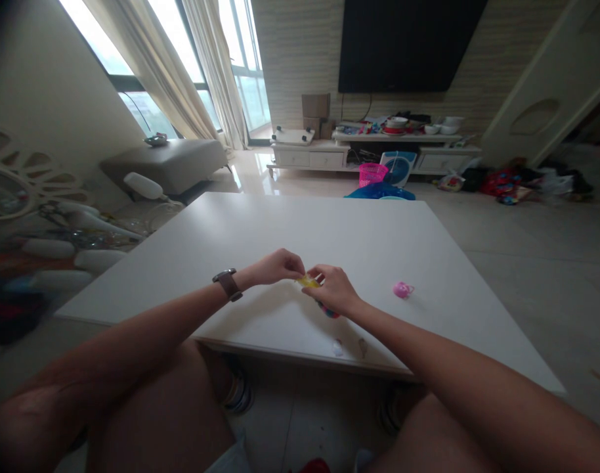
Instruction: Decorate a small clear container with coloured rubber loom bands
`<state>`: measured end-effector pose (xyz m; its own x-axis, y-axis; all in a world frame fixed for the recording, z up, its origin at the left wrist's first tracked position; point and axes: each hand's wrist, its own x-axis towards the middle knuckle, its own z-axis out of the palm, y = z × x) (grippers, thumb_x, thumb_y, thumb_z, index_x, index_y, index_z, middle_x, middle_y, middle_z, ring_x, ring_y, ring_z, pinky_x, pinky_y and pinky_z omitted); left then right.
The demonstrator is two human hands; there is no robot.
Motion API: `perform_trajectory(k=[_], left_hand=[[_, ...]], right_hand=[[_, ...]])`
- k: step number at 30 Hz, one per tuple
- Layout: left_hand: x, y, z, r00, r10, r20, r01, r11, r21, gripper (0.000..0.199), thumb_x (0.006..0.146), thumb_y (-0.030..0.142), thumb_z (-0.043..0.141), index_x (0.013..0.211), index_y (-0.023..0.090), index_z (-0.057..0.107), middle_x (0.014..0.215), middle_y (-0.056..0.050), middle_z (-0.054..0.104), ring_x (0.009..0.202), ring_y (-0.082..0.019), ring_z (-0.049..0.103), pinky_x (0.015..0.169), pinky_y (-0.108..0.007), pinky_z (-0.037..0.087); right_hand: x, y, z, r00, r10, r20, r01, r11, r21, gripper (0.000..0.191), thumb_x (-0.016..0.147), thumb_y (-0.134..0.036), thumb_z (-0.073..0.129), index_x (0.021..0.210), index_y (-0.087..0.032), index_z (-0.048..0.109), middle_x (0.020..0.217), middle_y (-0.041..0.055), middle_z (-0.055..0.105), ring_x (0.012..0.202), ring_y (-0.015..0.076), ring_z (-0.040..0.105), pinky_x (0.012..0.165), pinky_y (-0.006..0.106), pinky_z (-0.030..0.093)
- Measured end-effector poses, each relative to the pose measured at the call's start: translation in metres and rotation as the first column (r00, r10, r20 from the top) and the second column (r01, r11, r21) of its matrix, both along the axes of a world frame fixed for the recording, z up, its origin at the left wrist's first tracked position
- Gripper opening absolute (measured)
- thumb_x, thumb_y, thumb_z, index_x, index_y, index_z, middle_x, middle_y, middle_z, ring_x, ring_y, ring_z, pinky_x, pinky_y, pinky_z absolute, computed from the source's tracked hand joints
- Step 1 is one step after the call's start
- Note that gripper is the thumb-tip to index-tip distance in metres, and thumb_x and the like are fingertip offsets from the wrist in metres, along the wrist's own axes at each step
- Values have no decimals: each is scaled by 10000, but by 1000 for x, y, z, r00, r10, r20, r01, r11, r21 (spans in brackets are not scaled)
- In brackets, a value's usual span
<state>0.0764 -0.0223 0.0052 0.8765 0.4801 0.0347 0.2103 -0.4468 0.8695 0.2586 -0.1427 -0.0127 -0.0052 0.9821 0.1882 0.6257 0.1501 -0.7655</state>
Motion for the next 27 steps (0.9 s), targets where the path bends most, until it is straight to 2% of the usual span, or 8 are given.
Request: perform_trajectory(k=[6,10,13,16,22,27], left_hand=[[3,-4,-4,994,106,3,-106,994,-13,179,689,248,791,766,103,717,675,-40,694,624,-122,611,576,-217,450],[6,-8,-8,981,189,36,-188,981,-39,308,616,241,844,852,113,692,739,-32,692,620,-101,598,559,-200,450],[8,-11,-9,981,191,25,-190,981,-48,228,653,248,820,778,106,692,702,-45,689,636,-116,614,564,-204,453],[7,-13,-7,970,242,22,-242,970,-11,202,659,257,816,711,105,694,664,-48,685,615,-123,613,534,-202,436],[3,-14,1,971,240,20,-238,968,-75,210,679,278,811,799,111,774,750,-84,743,709,-175,687,609,-236,512],[2,-13,0,963,271,-4,-271,961,-61,246,674,312,823,798,105,776,716,-84,741,676,-172,678,607,-245,511]], right_hand=[[-2,-1,1,1000,20,-17,-20,1000,16,273,711,-272,828,961,-193,751,869,42,763,745,180,720,655,266,582],[-4,-2,1,998,54,-22,-53,998,32,262,715,-257,822,960,-200,748,867,33,762,745,175,719,662,265,582],[-4,-2,1,999,46,-23,-45,998,39,259,705,-253,828,946,-200,748,865,32,763,742,175,720,653,263,580],[-3,-2,1,999,44,-23,-43,998,41,243,714,-265,823,935,-203,747,845,28,759,743,177,721,652,261,579],[1,-1,2,1000,11,-26,-10,999,33,245,711,-288,824,926,-206,741,861,30,758,747,178,721,645,259,576],[0,-1,4,999,15,-29,-14,1000,23,253,706,-268,825,934,-201,739,854,28,756,734,171,718,643,257,573]])
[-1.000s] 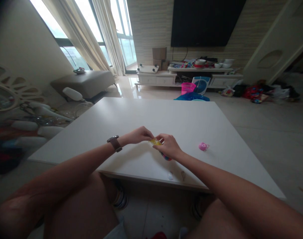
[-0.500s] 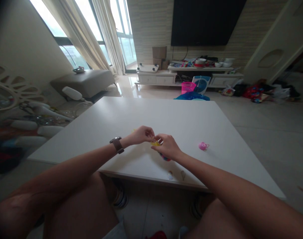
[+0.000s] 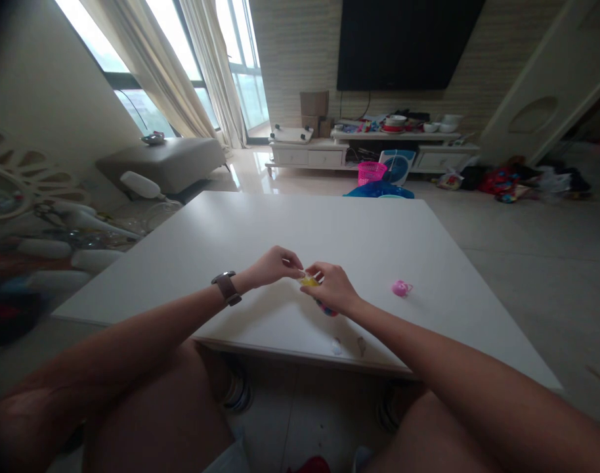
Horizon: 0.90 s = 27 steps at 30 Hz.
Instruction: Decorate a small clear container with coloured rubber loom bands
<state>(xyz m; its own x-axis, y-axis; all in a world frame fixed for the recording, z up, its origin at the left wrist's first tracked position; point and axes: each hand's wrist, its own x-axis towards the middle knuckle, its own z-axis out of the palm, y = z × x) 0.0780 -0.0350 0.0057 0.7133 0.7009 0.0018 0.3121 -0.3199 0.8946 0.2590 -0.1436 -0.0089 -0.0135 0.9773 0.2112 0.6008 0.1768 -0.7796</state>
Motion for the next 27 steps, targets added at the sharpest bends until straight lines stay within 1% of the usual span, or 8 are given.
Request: perform_trajectory(k=[5,8,12,15,19,22,24,27], left_hand=[[0,2,2,1000,-3,1,3,1000,26,260,677,295,825,860,113,790,757,-87,760,671,-162,674,591,-236,485],[-1,2,5,1000,-19,1,19,999,35,247,694,307,819,843,112,787,751,-87,758,662,-153,665,582,-232,469],[-1,1,7,997,-75,15,74,997,21,239,721,321,797,818,105,768,741,-82,750,655,-145,655,585,-231,462],[-2,1,8,990,-142,15,142,990,10,207,744,291,767,837,106,758,783,-83,759,693,-151,668,635,-246,483],[-3,2,8,974,-211,80,218,971,-94,182,754,240,745,875,113,694,837,-92,768,749,-160,693,655,-243,486],[-3,1,7,971,-216,101,228,964,-137,171,769,229,732,866,122,640,824,-91,765,746,-157,698,632,-226,470],[-2,0,6,974,-214,80,222,969,-110,170,772,238,737,846,122,637,800,-87,759,728,-155,694,623,-224,466],[-1,-2,7,985,-167,41,169,984,-54,189,759,264,760,804,116,652,751,-82,747,689,-156,680,596,-223,453]], right_hand=[[-1,1,1,1000,-16,-12,16,1000,-1,255,702,-266,829,927,-198,731,905,31,754,757,169,715,658,259,577],[0,1,1,1000,-18,-21,18,1000,-7,247,704,-265,825,922,-199,729,905,27,752,759,166,713,657,254,577],[1,2,0,999,-27,-23,27,1000,-5,245,706,-269,822,919,-198,724,894,28,751,756,165,716,645,246,575],[2,2,0,999,-38,-17,38,999,0,245,704,-273,823,913,-194,722,889,34,752,749,168,718,639,248,577],[3,1,-1,999,-33,-13,33,999,-1,244,702,-271,822,912,-194,725,888,38,756,742,174,721,644,260,583],[3,1,-1,999,-25,-21,25,1000,2,239,705,-272,821,910,-193,726,887,41,758,740,177,723,645,262,586],[2,1,0,999,-23,-27,23,1000,2,244,706,-273,822,914,-191,723,886,43,758,741,177,724,644,261,586],[1,1,2,999,-21,-30,21,1000,-1,251,704,-270,824,917,-188,721,886,41,755,746,176,724,647,262,586]])
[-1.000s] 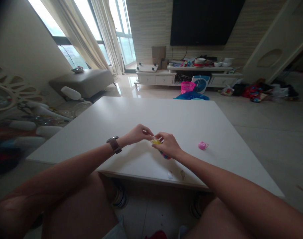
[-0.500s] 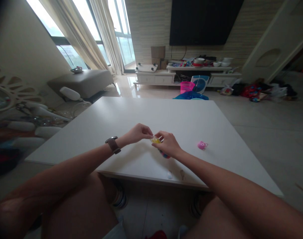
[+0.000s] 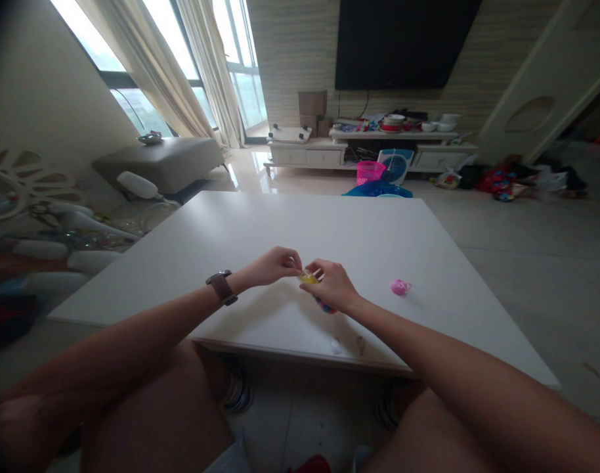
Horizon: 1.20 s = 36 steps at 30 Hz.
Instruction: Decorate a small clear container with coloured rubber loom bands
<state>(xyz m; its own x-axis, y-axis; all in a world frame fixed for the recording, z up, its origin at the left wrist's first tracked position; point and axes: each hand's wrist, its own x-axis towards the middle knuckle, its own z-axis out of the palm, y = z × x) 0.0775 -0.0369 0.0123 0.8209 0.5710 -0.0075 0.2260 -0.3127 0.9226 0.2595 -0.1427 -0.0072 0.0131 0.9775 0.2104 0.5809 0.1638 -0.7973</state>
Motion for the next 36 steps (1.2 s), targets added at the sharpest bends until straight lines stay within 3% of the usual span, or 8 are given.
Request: perform_trajectory(k=[4,12,16,19,21,24,29,36], left_hand=[[1,1,0,999,21,-30,-19,998,59,198,754,291,770,803,110,708,738,-75,743,678,-159,665,592,-228,448],[-2,-3,12,996,-68,-60,78,979,191,242,909,324,581,948,130,721,915,-73,750,844,-175,653,781,-280,482],[-5,-12,19,990,-120,-69,123,992,41,232,945,336,538,1122,188,567,979,-38,738,893,-164,653,825,-290,479],[-6,-18,21,975,-216,-60,207,970,-130,249,936,352,575,1109,215,460,1007,-34,725,845,-146,679,854,-307,498],[-5,-22,23,964,-261,-56,242,944,-225,278,927,359,598,1070,228,398,988,-13,714,656,-101,656,822,-319,526],[-3,-28,25,959,-277,-52,251,924,-290,329,915,370,618,1031,244,337,880,51,683,427,-32,498,730,-313,553],[4,-27,24,963,-261,-63,235,932,-277,316,911,361,611,994,238,332,714,93,609,394,-43,486,598,-263,532],[0,-10,24,998,-63,19,64,995,-70,180,916,290,547,1048,200,463,809,16,703,412,-43,518,459,-182,450]], right_hand=[[-1,-1,2,1000,-3,-11,3,1000,3,260,698,-270,828,919,-185,719,892,40,753,749,175,722,652,267,586],[3,0,5,997,-52,-48,51,999,-17,287,681,-289,836,926,-182,732,840,47,750,738,192,720,619,272,581],[3,-1,7,999,-37,-35,37,999,5,285,696,-286,828,945,-187,730,855,45,750,728,185,717,634,274,580],[2,-3,7,1000,2,28,-4,999,40,281,707,-284,824,958,-197,734,864,38,752,710,177,708,658,279,577],[1,-4,7,998,13,57,-17,997,72,274,717,-295,820,960,-200,736,883,37,756,704,173,702,667,281,573],[-1,-6,6,997,-4,73,-5,993,122,279,748,-344,800,977,-197,736,905,44,761,705,171,694,683,290,569],[-2,-4,8,998,3,56,-9,994,110,273,726,-301,810,955,-179,723,902,49,757,705,176,694,675,294,569],[1,2,13,997,39,65,-47,991,124,282,729,-308,821,964,-200,710,917,40,744,781,190,709,731,315,595]])
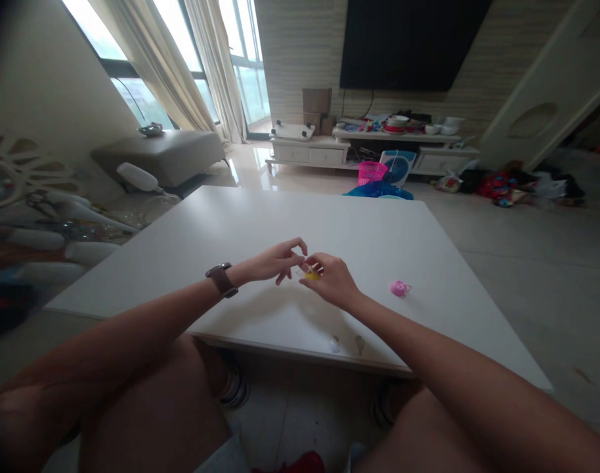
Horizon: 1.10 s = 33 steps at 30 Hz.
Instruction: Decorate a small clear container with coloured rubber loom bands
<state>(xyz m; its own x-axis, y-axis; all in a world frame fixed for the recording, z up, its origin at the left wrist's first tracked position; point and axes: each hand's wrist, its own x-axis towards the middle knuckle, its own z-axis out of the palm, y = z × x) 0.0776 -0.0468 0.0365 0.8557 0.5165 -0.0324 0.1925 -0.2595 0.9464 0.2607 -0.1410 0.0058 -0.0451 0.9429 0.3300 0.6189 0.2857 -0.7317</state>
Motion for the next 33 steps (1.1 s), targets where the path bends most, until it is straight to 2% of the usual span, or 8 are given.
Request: perform_trajectory(k=[7,11,13,16,20,25,29,33], left_hand=[[-11,11,8,995,99,35,-103,980,171,262,796,294,709,988,153,599,881,-60,744,477,-63,553,407,-169,426],[-24,44,5,928,347,135,-366,914,172,235,783,308,716,902,128,623,912,-96,736,502,-77,566,471,-220,473],[-41,66,-3,899,436,45,-431,860,272,205,745,283,737,845,124,657,873,-88,724,552,-101,594,543,-245,496],[-71,94,-24,825,501,-262,-358,821,445,268,608,220,814,847,140,723,865,-64,721,684,-150,635,655,-249,496],[-93,110,-55,782,431,-451,-196,856,478,540,566,203,820,1098,175,728,1056,-79,714,741,-152,638,664,-216,478],[-84,119,-77,812,363,-457,-49,823,566,568,656,220,757,1221,175,706,1113,-94,685,756,-138,629,723,-217,489],[-73,124,-84,843,326,-427,1,794,608,407,707,251,721,1107,182,755,993,-67,710,787,-149,626,745,-229,487],[-72,124,-87,849,318,-421,-34,830,557,231,706,229,694,909,147,767,834,-46,723,722,-144,608,674,-232,450]], right_hand=[[3,-2,-2,1000,-22,4,22,1000,4,293,717,-296,825,970,-201,710,897,34,744,768,183,715,729,303,598],[4,0,0,999,-52,1,52,999,9,299,703,-283,827,964,-197,710,902,35,744,762,179,708,727,308,596],[5,0,0,998,-67,3,67,998,6,296,697,-280,826,955,-197,708,915,38,744,760,180,705,716,310,595],[7,1,-2,997,-75,4,75,997,-2,286,701,-278,821,950,-196,709,918,39,743,751,180,704,704,310,595],[9,0,-4,998,-56,18,56,998,4,299,703,-275,824,968,-196,712,903,43,744,767,188,711,730,319,599],[10,0,-6,998,-41,38,41,999,2,305,706,-272,824,978,-194,712,900,45,745,775,195,712,737,331,603],[10,1,-9,998,-41,51,41,999,0,312,707,-283,828,981,-190,714,896,47,742,762,194,707,728,334,602],[10,2,-12,997,-31,65,31,1000,6,302,709,-282,826,975,-192,713,889,43,737,772,196,706,732,333,601]])
